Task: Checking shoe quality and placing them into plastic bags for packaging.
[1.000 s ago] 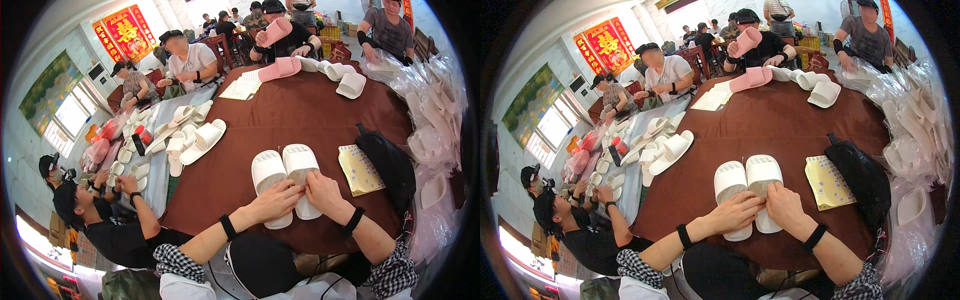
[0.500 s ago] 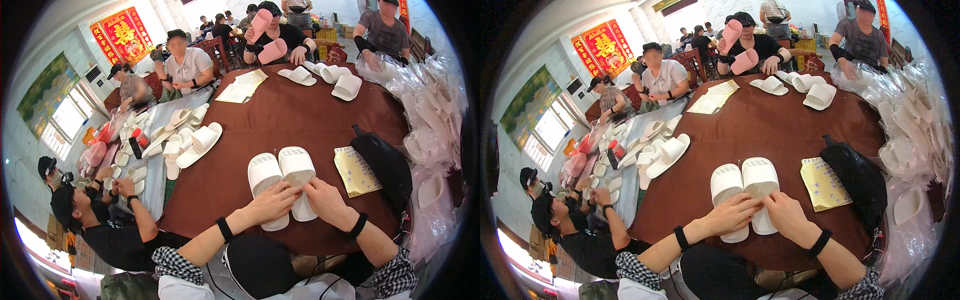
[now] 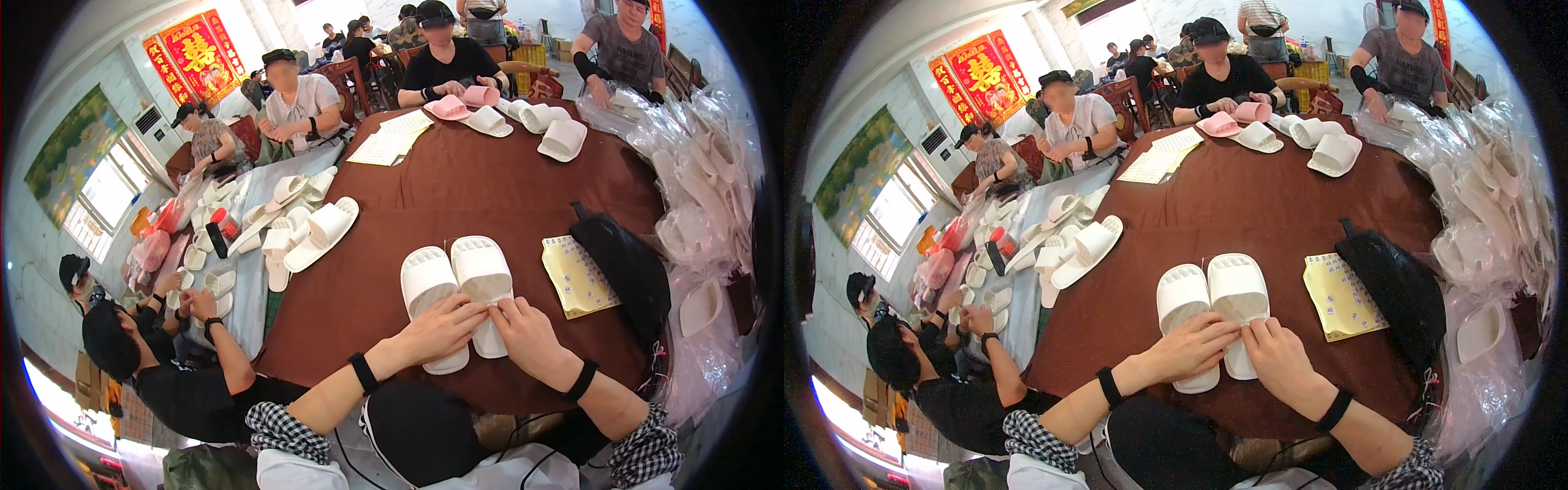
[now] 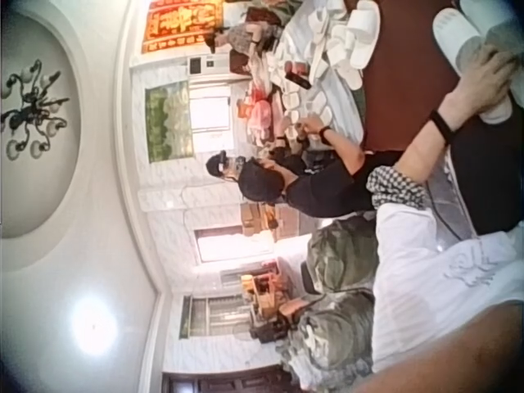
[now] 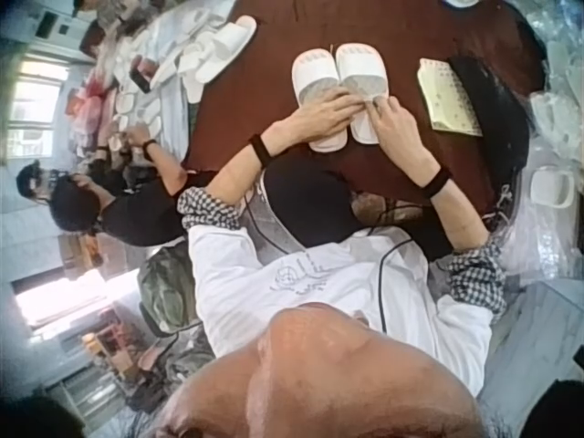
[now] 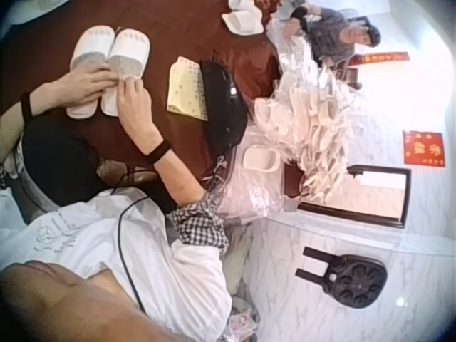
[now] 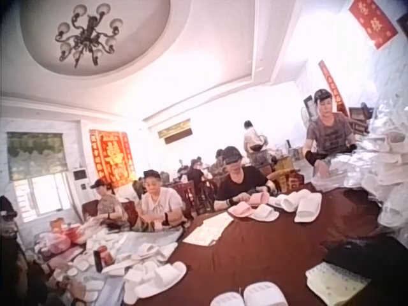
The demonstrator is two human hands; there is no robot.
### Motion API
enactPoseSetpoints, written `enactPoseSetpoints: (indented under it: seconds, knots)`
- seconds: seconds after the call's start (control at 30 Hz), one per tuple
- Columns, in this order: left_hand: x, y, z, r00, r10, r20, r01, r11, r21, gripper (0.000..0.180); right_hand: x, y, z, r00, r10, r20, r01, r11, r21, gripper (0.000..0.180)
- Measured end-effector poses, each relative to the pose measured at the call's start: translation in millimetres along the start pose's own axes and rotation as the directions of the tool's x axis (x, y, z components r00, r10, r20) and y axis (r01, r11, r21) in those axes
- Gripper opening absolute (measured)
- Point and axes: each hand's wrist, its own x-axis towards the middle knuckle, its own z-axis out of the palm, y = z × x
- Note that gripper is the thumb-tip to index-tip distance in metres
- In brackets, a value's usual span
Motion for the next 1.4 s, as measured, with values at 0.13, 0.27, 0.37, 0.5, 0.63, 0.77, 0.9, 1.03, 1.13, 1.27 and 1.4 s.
enactPoseSetpoints:
  seconds: [0.13,0.27,0.37,0.5,0.63,0.77,0.9,1.03,1.13,1.27,1.4]
  knots:
    - [-1.1,1.8,0.7,1.0,0.0,-0.011,0.0,1.0,0.016,0.048,0.7,-9.4,2.1,1.0,0.025,0.011,-0.024,0.997,-0.071,0.042]
    - [-2.2,4.5,1.6,1.0,0.015,-0.025,-0.014,1.0,0.025,0.048,-3.6,-18.4,3.7,0.998,0.021,-0.06,-0.032,0.982,-0.186,0.032]
    - [-2.3,5.7,3.0,0.999,0.021,-0.024,-0.021,0.999,0.028,0.048,-5.3,-20.7,4.8,0.998,0.035,-0.061,-0.049,0.967,-0.249,0.031]
    - [1.2,-0.7,6.0,0.999,0.038,-0.021,-0.037,0.998,0.052,0.049,-3.8,-14.9,7.2,0.998,0.053,-0.034,-0.059,0.976,-0.209,0.031]
    - [1.5,4.0,-10.0,0.999,0.022,0.025,-0.024,0.996,0.081,0.05,-2.8,-8.7,2.1,0.993,0.105,-0.058,-0.111,0.989,-0.098,0.032]
    - [2.8,0.3,-7.3,1.0,0.007,0.029,-0.008,1.0,0.021,0.05,0.9,-2.4,4.0,0.991,0.11,-0.08,-0.112,0.994,-0.014,0.033]
    - [1.5,3.9,-5.7,0.999,-0.008,0.043,0.008,1.0,0.018,0.05,-2.4,-4.6,1.5,0.993,0.111,-0.047,-0.111,0.994,0.014,0.037]
    - [-0.3,5.4,-4.6,0.999,-0.006,0.039,0.005,1.0,0.028,0.05,-4.4,-6.5,-0.6,0.995,0.083,-0.046,-0.082,0.997,0.013,0.035]
    - [-0.3,6.1,-4.5,0.999,-0.001,0.043,-0.001,0.999,0.04,0.05,-4.8,-8.3,-1.2,0.994,0.078,-0.073,-0.078,0.997,0.009,0.029]
    - [0.5,5.6,-2.4,0.999,0.022,0.045,-0.026,0.994,0.103,0.05,-4.4,-5.6,0.5,0.992,0.101,-0.075,-0.1,0.995,0.007,0.026]
    - [1.2,3.9,-1.6,0.999,0.033,0.023,-0.036,0.987,0.155,0.044,-2.7,-2.3,0.4,0.993,0.095,-0.064,-0.093,0.995,0.039,0.025]
